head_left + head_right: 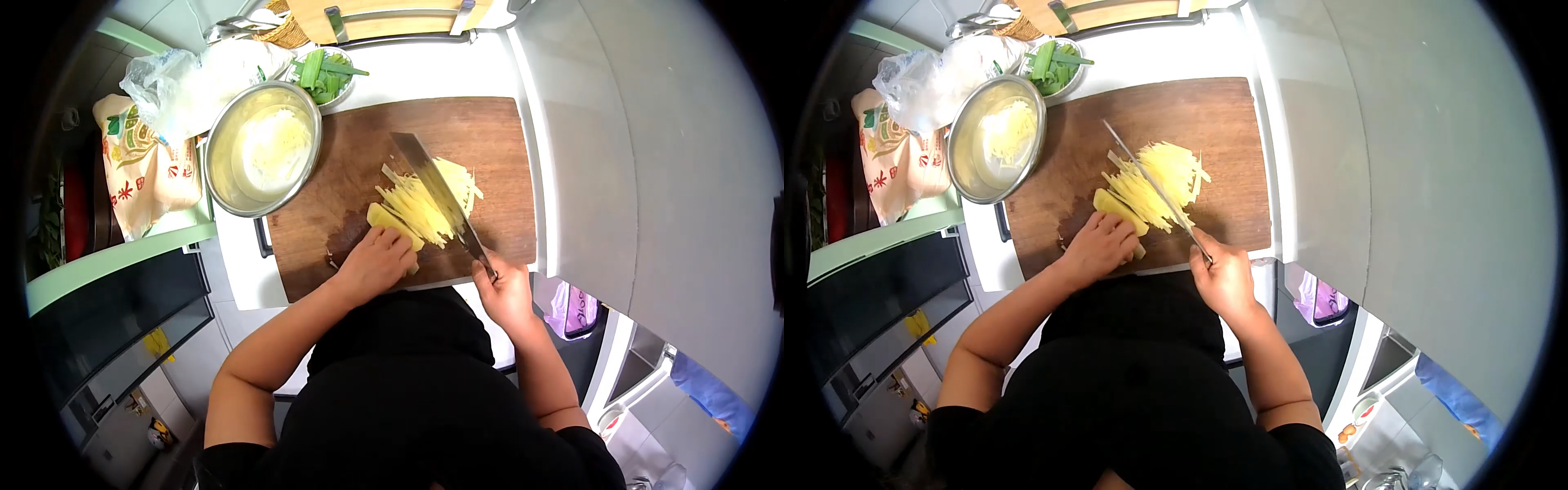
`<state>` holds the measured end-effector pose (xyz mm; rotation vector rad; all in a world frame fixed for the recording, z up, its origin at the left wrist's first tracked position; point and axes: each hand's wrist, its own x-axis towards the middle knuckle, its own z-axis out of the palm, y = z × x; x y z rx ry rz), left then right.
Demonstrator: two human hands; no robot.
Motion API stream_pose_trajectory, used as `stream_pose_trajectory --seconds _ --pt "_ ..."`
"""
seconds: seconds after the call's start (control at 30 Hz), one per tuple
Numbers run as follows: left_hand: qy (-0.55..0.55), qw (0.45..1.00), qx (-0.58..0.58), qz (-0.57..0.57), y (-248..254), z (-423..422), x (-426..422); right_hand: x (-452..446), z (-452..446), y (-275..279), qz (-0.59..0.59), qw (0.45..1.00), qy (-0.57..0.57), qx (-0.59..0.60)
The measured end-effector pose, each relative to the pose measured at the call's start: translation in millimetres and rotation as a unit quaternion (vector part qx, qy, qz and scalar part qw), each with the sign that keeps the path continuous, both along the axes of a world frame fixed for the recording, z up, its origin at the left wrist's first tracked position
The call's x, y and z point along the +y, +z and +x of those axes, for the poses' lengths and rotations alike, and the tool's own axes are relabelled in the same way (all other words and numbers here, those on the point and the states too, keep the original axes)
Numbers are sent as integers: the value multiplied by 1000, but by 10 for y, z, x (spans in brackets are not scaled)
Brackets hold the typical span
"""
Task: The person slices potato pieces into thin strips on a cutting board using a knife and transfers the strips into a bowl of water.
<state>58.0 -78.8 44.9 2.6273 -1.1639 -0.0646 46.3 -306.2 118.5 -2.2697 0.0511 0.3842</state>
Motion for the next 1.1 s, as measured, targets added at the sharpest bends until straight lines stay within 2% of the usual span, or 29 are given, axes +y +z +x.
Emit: stream_pose_trajectory --seconds 0.07,0.13,0.17,0.2,0.23,0.3,0.33,0.4,0.47,0.53,0.57,0.63,0.67,0.73,0.77,0.83,0.93,1.03,1.07,1.1 --pt "-22 1000 9 13 -31 -24 43 -18 -19 -10 -27 998 15 -53" --pt "-18 998 6 -66 -16 -39 90 -33 -17 -2 -55 993 27 -104" --pt "-23 998 3 -65 20 -64 145 -44 -11 8 -97 980 59 -162" --pt "-20 985 -50 -162 150 -63 206 -59 3 19 -141 961 90 -218" --pt "-19 961 -102 -258 296 -58 267 -74 33 66 -143 961 83 -222" --pt "8 921 -167 -351 660 -73 398 -108 111 199 -193 937 181 -228" --pt "25 907 -170 -385 842 -59 506 -109 151 226 -193 936 180 -231" --pt "95 919 -141 -356 1114 42 698 -61 289 268 -186 899 261 -299" --pt "172 944 -45 -279 1318 267 737 81 457 329 -174 882 291 -329" --pt "171 949 79 -252 1426 409 759 249 613 346 -157 837 329 -407" --pt "181 949 69 -251 1452 405 777 360 693 388 -157 824 342 -425" --pt "77 987 83 -117 1484 390 821 565 833 451 -156 803 365 -444" --pt "88 986 75 -116 1469 395 872 676 906 479 -161 788 381 -456" --pt "32 995 68 -61 1377 418 962 872 1045 519 -158 763 406 -477" --pt "28 997 49 -49 1320 430 1010 977 1096 535 -164 731 425 -508" --pt "55 997 28 -55 1161 496 1101 1191 1195 563 -172 669 448 -568" --pt "103 992 24 -74 1054 686 1270 1403 1320 608 -207 622 470 -591" --pt "166 971 40 -168 831 962 1456 1495 1451 617 -213 615 496 -575" --pt "170 970 37 -171 680 1079 1563 1494 1475 619 -212 611 499 -577" --pt "175 975 -17 -132 477 1196 1708 1470 1489 624 -213 617 505 -565"
